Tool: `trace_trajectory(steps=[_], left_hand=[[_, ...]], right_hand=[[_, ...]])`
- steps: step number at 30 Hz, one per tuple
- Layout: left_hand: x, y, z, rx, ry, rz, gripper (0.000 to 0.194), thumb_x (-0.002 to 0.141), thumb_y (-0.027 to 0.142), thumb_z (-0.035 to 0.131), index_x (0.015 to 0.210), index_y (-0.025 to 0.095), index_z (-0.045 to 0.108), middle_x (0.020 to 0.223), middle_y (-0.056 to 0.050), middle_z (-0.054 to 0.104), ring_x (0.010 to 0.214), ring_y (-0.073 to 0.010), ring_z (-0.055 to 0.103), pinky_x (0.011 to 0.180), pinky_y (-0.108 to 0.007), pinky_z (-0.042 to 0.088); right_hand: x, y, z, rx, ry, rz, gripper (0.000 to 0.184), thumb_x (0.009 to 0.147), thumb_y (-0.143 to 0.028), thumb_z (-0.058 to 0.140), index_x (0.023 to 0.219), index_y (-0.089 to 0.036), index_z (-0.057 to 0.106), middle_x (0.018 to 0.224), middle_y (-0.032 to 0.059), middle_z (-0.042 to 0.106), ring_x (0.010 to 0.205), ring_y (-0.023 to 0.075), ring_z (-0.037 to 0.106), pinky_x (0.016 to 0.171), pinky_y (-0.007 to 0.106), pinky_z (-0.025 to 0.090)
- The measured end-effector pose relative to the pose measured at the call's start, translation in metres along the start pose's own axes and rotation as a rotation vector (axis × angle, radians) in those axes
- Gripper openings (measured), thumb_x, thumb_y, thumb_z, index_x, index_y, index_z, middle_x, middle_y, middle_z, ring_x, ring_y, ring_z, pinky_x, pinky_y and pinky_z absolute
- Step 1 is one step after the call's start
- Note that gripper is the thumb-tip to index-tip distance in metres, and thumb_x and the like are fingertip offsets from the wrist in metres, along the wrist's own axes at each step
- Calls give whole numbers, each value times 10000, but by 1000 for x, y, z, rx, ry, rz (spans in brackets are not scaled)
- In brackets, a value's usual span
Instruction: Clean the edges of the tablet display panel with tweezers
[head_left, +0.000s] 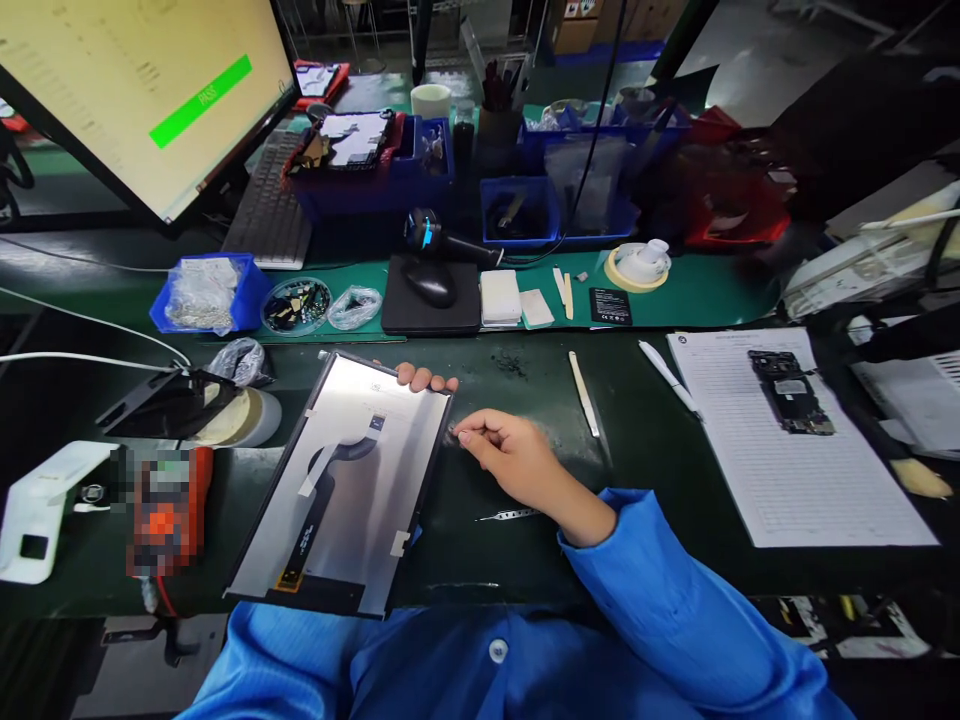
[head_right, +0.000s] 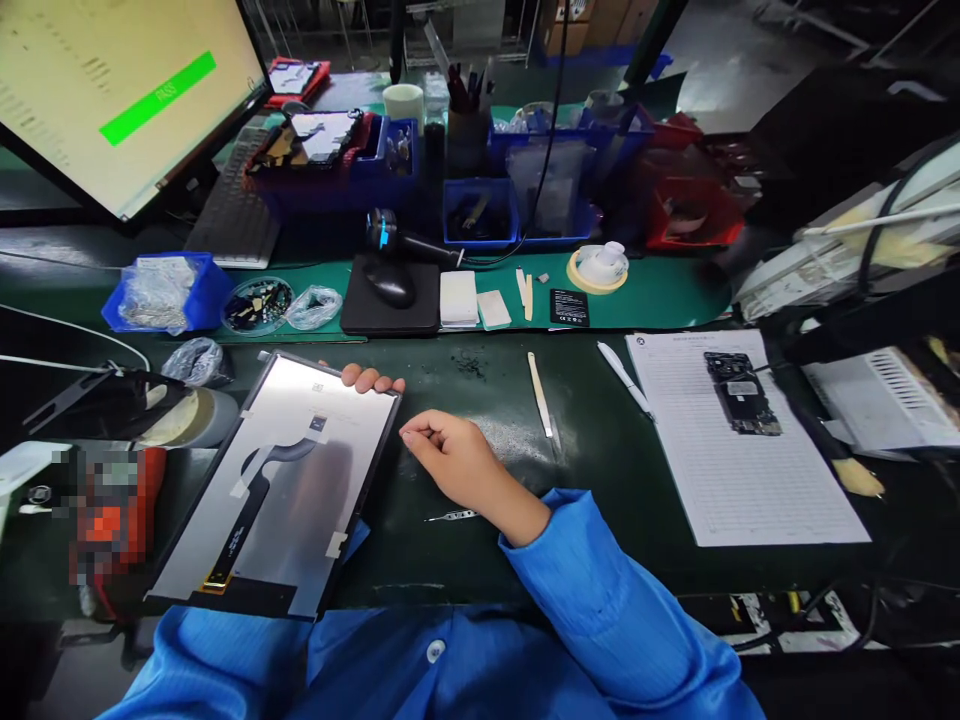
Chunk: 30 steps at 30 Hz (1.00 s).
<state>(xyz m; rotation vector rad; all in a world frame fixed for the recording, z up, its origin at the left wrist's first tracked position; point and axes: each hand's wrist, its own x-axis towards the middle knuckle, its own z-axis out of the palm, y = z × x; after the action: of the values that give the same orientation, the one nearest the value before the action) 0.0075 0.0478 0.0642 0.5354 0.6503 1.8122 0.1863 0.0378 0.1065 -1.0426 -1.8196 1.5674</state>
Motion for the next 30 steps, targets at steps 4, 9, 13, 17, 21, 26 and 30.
trace_trajectory(steps=[4, 9, 13, 17, 21, 26, 30], left_hand=[[0, 1, 2, -127, -3, -110, 540, 816, 692, 567, 621, 232, 363, 566, 12, 363, 582, -171, 472, 742, -469, 529], [-3, 8, 11, -246, 77, -182, 457, 851, 601, 507, 568, 244, 473, 550, -11, 424, 554, -167, 470, 717, -453, 546], [-5, 13, 19, -339, 130, -231, 443, 865, 555, 472, 541, 253, 501, 534, -10, 452, 535, -160, 464, 694, -432, 549], [-9, 16, 26, -321, 153, -241, 433, 895, 536, 457, 569, 256, 509, 556, -10, 463, 572, -166, 483, 717, -418, 550], [-7, 13, 22, -314, 175, -232, 497, 934, 578, 392, 577, 243, 478, 568, -12, 444, 586, -168, 466, 754, -443, 534], [-5, 7, 11, -227, 152, -173, 563, 935, 682, 336, 615, 231, 441, 595, -11, 407, 609, -180, 454, 832, -499, 508], [-6, 0, 4, -143, 83, -84, 505, 884, 688, 485, 697, 226, 401, 642, 13, 357, 672, -185, 495, 878, -471, 499]], right_hand=[[1, 3, 5, 125, -54, 100, 197, 922, -286, 541, 1000, -175, 684, 825, 23, 702, 528, 103, 546, 512, 247, 445], [1, 9, 2, -98, 104, -108, 259, 893, -120, 482, 947, -202, 721, 904, 32, 725, 736, 150, 663, 701, 298, 530], [0, 5, -5, -238, 116, -269, 323, 891, -68, 457, 911, -212, 745, 985, 42, 730, 942, 181, 686, 871, 332, 526], [-3, -2, -8, -241, 34, -219, 308, 992, -183, 436, 1070, -203, 733, 949, 39, 751, 892, 186, 700, 827, 335, 529], [-2, -1, -7, -274, 79, -197, 264, 986, -194, 479, 1059, -216, 732, 889, 22, 753, 849, 183, 701, 809, 325, 524], [0, 3, -7, -239, 211, -184, 230, 975, -223, 524, 1075, -225, 731, 962, 49, 740, 872, 195, 688, 801, 331, 527], [0, 2, -3, -63, 239, -88, 235, 954, -263, 548, 1118, -208, 707, 906, 49, 726, 746, 168, 657, 733, 316, 528]])
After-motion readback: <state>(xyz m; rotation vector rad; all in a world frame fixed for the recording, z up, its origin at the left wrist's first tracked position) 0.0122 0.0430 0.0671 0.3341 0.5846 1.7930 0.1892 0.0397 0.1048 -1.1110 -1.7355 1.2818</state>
